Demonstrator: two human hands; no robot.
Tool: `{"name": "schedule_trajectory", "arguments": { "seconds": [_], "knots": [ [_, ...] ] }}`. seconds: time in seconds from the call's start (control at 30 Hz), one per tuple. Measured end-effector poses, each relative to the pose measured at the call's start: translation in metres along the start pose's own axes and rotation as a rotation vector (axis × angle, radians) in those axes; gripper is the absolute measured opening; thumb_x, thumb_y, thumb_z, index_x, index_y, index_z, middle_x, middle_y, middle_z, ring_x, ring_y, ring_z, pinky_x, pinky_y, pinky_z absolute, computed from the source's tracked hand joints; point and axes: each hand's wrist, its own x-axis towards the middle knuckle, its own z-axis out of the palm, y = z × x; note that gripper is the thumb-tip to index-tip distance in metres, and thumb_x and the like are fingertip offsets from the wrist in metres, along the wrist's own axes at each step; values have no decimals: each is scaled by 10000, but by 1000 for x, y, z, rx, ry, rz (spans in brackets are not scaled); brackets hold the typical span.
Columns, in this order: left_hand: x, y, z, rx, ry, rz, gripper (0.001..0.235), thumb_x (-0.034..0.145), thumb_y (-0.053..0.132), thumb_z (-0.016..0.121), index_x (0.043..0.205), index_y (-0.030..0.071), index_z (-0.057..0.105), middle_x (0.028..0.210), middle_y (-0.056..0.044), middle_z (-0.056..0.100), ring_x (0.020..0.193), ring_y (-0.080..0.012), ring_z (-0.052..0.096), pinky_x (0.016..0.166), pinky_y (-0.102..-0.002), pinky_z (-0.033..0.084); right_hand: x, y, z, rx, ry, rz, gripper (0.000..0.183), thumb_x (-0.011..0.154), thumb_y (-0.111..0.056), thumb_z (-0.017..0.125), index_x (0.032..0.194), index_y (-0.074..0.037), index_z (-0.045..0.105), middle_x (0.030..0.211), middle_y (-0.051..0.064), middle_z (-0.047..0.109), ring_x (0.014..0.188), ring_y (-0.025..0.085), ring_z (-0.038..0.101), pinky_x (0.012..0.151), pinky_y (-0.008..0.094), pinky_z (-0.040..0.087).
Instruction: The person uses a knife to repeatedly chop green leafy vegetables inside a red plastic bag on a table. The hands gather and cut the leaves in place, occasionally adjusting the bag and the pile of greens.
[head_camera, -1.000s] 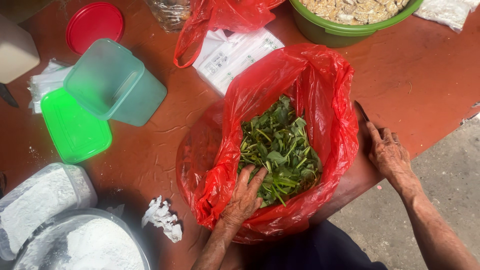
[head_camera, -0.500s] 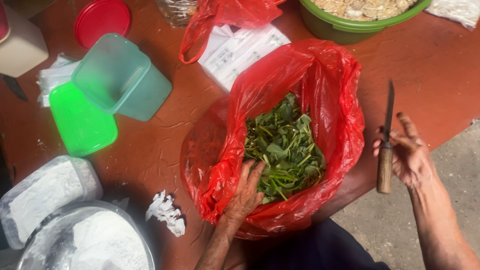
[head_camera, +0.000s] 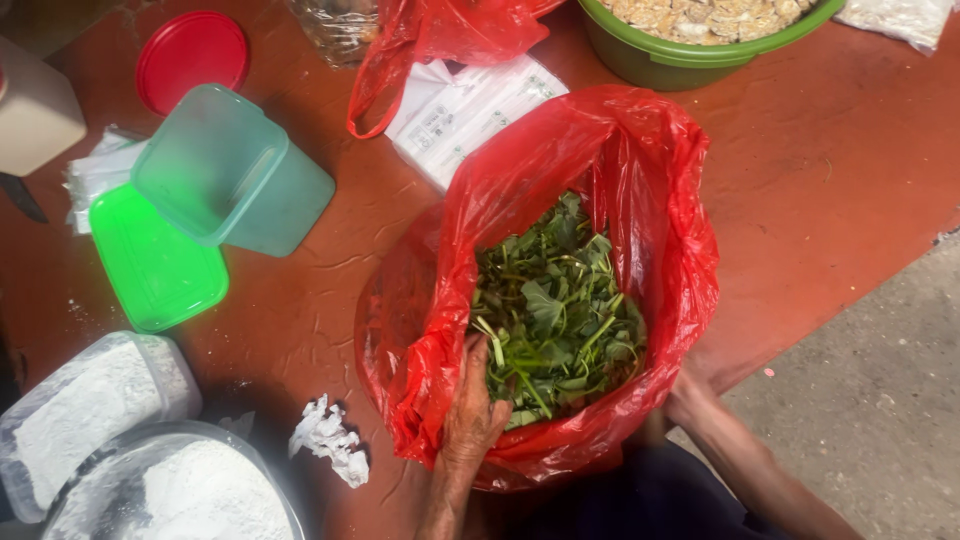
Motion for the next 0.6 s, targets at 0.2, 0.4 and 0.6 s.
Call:
{"name": "schedule_trajectory", "arguments": {
  "seconds": [0.2, 0.4, 0.6],
  "knots": [
    [-27, -50, 25, 532, 8, 132, 517, 878, 92, 646, 1361, 23, 476, 1251, -293, 580, 1131, -448, 587, 974, -534, 489, 57, -23, 83, 14, -187, -26, 436, 939, -310, 586, 1296, -58, 574, 1044, 86, 648, 822, 173, 607, 636, 318, 498],
    [-13, -92, 55, 1472, 35, 545, 472, 979, 82, 594, 1432, -6, 492, 1364, -89, 462, 1235, -378, 609, 1137, -491, 468, 78, -52, 129, -54, -300, -38, 587, 905, -401, 609, 1380, -63, 540, 1157, 92, 651, 930, 179, 611, 700, 325, 486],
    [57, -16, 6, 189, -23, -78, 619, 874, 170, 695, 1398, -77, 479, 1342, -247, 583, 1204, -370, 603, 1080, -440, 458, 80, -81, 107, -206, -375, -93, 741, 871, -492, 631, 1465, -67, 506, 1270, 97, 654, 1038, 185, 614, 764, 333, 474]
  ]
}}
